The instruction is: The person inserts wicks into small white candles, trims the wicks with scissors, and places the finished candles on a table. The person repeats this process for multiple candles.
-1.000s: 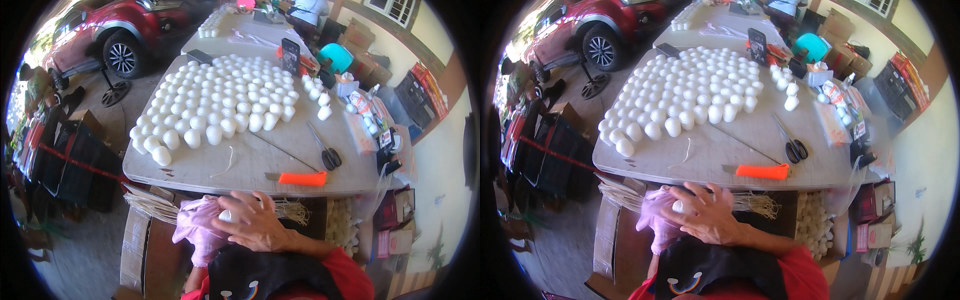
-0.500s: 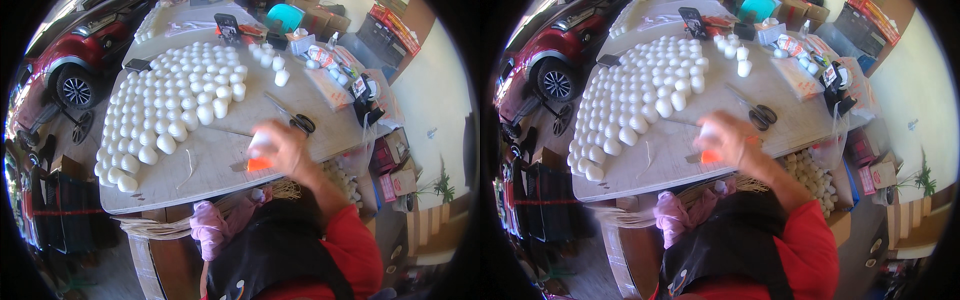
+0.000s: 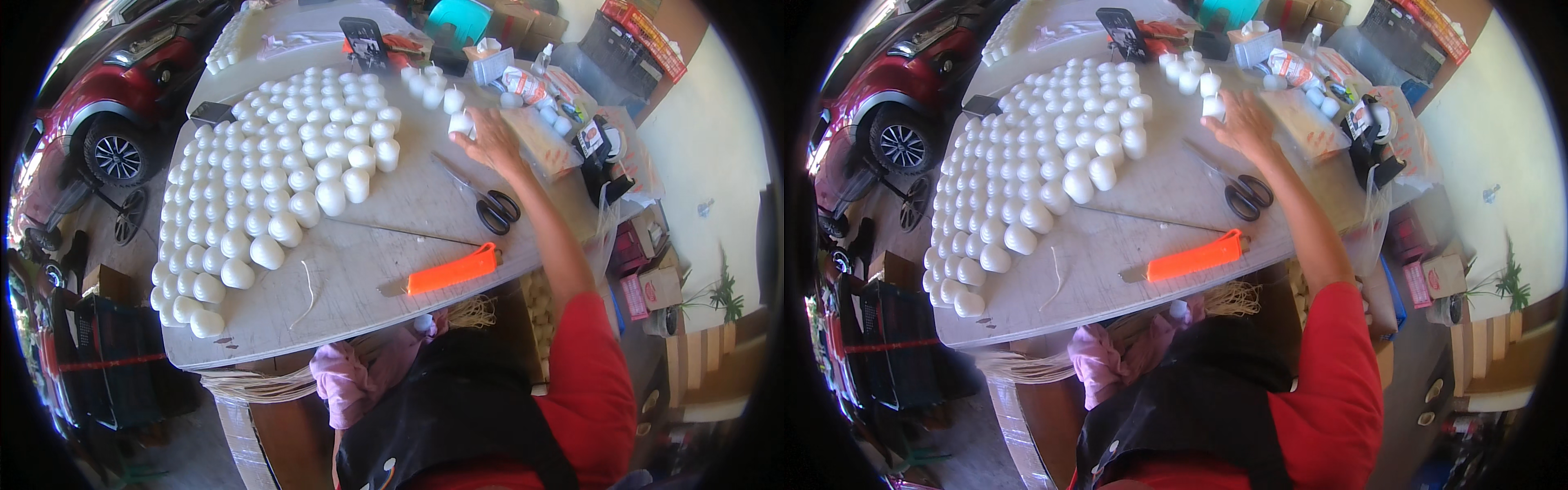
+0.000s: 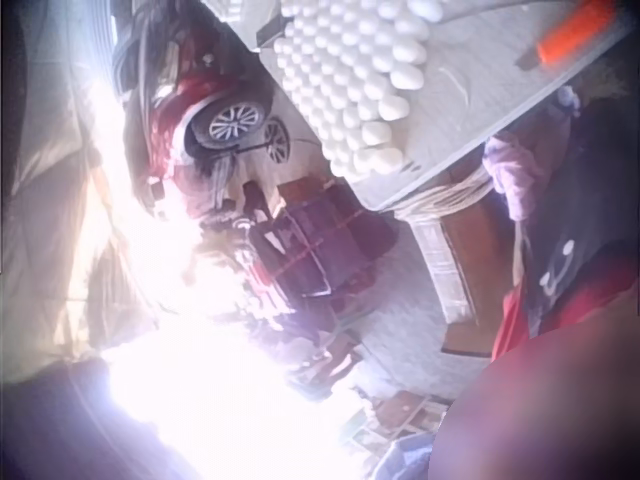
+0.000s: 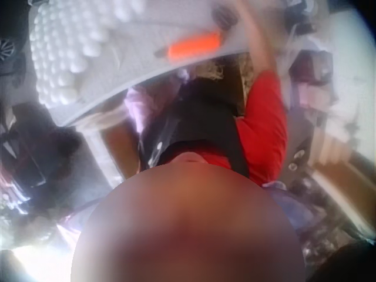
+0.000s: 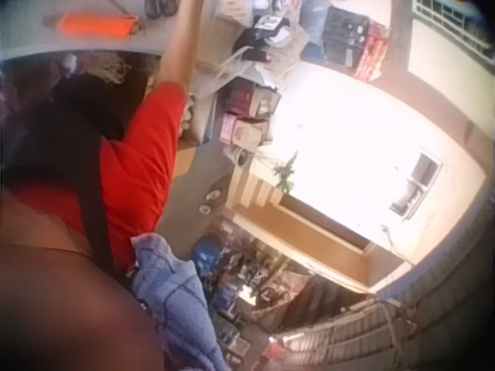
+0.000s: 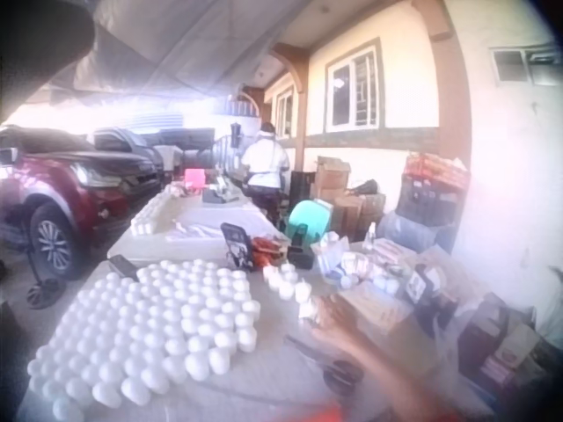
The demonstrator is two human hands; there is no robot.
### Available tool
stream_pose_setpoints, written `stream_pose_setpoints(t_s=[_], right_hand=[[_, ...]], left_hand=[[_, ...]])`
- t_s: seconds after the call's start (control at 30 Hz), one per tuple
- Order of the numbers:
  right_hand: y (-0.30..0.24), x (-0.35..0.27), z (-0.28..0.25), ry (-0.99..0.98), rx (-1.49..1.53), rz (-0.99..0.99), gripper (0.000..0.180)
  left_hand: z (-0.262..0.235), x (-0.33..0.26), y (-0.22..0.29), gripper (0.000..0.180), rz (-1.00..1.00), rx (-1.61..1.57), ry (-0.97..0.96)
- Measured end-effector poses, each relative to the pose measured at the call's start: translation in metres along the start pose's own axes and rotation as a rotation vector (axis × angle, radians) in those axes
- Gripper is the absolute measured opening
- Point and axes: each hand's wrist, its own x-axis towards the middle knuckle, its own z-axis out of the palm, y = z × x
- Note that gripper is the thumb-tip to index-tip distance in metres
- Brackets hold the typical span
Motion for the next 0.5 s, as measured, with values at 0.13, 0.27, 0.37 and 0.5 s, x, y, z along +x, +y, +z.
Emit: stream_pose_setpoints(t_s=[0.13,0.27,0.37,0.5], right_hand=[[0.005,0.021,0.001,-0.131,-0.041,0.177,0.058],[0.019,0.036,-0.002,-0.111,0.012,0.244,0.061],[0.026,0.039,-0.004,-0.103,0.042,0.242,0.059],[0.028,0.037,-0.003,-0.151,0.044,0.236,0.056]], left_hand=[[0.003,0.004,-0.004,0.022,-0.045,0.042,-0.038],[0.005,0.0,0.007,0.018,-0.328,-0.66,0.002],[0.003,-0.005,0.016,0.015,0.125,-0.104,0.194],[0.003,-0.001,0.013,0.021,0.031,0.036,0.007]])
